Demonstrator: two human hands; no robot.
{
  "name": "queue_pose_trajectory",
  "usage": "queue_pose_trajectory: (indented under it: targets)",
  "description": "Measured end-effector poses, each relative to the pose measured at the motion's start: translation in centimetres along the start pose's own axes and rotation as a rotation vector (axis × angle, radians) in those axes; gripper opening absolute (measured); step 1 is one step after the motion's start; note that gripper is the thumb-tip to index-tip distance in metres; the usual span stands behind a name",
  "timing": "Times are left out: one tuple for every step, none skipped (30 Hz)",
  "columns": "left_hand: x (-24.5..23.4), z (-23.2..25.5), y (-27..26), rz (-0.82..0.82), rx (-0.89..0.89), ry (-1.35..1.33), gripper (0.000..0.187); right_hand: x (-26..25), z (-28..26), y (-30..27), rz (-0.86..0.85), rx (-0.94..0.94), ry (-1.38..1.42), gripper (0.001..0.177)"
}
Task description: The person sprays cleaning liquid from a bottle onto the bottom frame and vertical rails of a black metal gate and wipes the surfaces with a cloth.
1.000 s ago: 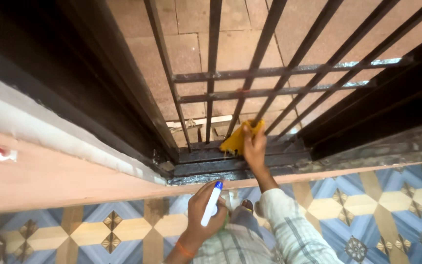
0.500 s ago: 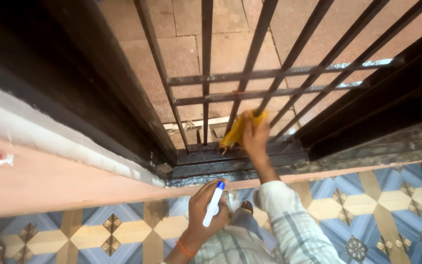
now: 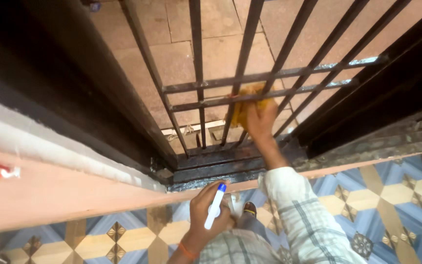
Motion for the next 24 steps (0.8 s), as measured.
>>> queue_pose_trajectory:
  targets:
    - [0.0, -0.2, -0.3, 0.012, -0.017, -0.053, 0.052, 0.1, 0.7, -0.6, 0.053, -0.027, 0.006, 0.024]
    - [0.0, -0.7, -0.4, 0.012, -0.023, -0.054, 0.052, 0.1, 1.7, -1.2, 0.106, -0.054, 0.012, 0.025]
    - [0.3, -1.7, -0.7, -0.009, -0.109, -0.056, 0.052, 0.5, 3.4, -2.3, 0.096, -0.041, 0.009, 0.025]
    - [0.7, -2.7, -1.2, -0.031, -0.195, -0.059, 0.052, 0.8, 5.3, -3.6, 0.129, 0.004, -0.074, 0.027]
    - [0.8, -3.0, -1.6, -0.03, -0.207, -0.06, 0.052, 0.9, 7.2, -5.0, 0.165, 0.045, -0.158, 0.029]
    - [0.8, -2.9, -1.9, -0.022, -0.182, -0.057, 0.05, 1.1, 8.8, -6.7, 0.156, 0.054, -0.161, 0.029]
    - [0.9, -2.8, -2.1, -0.017, -0.157, -0.056, 0.048, 1.6, 10.6, -8.3, 0.091, 0.088, -0.273, 0.025]
    - [0.9, -3.1, -2.1, -0.019, -0.169, -0.058, 0.048, 2.0, 12.6, -9.7, 0.025, 0.121, -0.383, 0.021]
    - [1.0, -3.0, -2.1, -0.04, -0.148, -0.064, 0.051, 1.8, 14.2, -11.0, 0.018, 0.133, -0.388, 0.021]
    - [1.1, -2.5, -2.5, -0.062, -0.126, -0.069, 0.054, 1.7, 15.5, -11.9, 0.007, 0.125, -0.392, 0.02]
    - [1.0, -2.0, -2.5, -0.065, -0.12, -0.069, 0.054, 1.8, 16.4, -12.0, 0.009, 0.101, -0.389, 0.02]
    - [0.7, -1.4, -2.4, -0.053, -0.117, -0.075, 0.053, 1.0, 16.6, -12.7, 0.015, 0.099, -0.388, 0.02]
    - [0.4, -1.0, -1.8, -0.037, -0.099, -0.076, 0.052, 0.2, 16.5, -13.0, 0.0, 0.104, -0.409, 0.023]
    - [0.0, -0.5, -1.3, -0.037, -0.077, -0.072, 0.052, -0.4, 16.0, -13.4, -0.014, 0.11, -0.431, 0.03]
    - [-0.3, -0.2, -1.1, -0.025, -0.087, -0.082, 0.051, -1.6, 14.1, -14.2, 0.035, 0.022, -0.391, 0.032]
    - [-0.5, -0.2, -0.9, -0.013, -0.098, -0.092, 0.049, -2.8, 12.1, -15.1, 0.083, -0.067, -0.351, 0.035]
    - [-0.5, -0.1, -0.7, -0.02, -0.083, -0.099, 0.049, -3.4, 10.7, -15.7, 0.098, -0.074, -0.358, 0.035]
    - [-0.7, -0.3, -0.3, 0.007, -0.076, -0.074, 0.05, -4.5, 10.7, -15.9, 0.17, 0.096, -0.195, 0.031]
    - [-0.6, -0.4, -0.4, 0.031, -0.084, -0.053, 0.051, -5.6, 10.9, -16.5, 0.232, 0.276, -0.035, 0.028]
    - [-0.1, -0.5, -0.3, 0.022, -0.086, -0.065, 0.051, -6.0, 9.7, -16.0, 0.241, 0.28, -0.047, 0.028]
    - [0.3, -0.5, -0.3, 0.005, -0.099, -0.072, 0.052, -6.4, 8.2, -15.0, 0.291, 0.222, 0.083, 0.034]
    - [0.6, -0.5, -0.2, -0.013, -0.113, -0.078, 0.054, -6.9, 6.7, -13.9, 0.339, 0.161, 0.213, 0.042]
    - [0.9, -0.3, 0.0, -0.021, -0.116, -0.079, 0.054, -7.1, 4.9, -12.4, 0.324, 0.096, 0.161, 0.046]
    - [1.3, 0.5, 0.3, -0.033, -0.053, -0.063, 0.053, -7.3, 3.5, -10.2, 0.307, 0.032, 0.109, 0.051]
Point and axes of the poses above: each hand's wrist, its own y-axis towards the middle knuckle, its own x-axis out of the palm, z = x × y, the point moved 8 cm from there along y, towards the middle knuckle, and after that the axes turned 5 degrees about x, right-handed, at the moved point
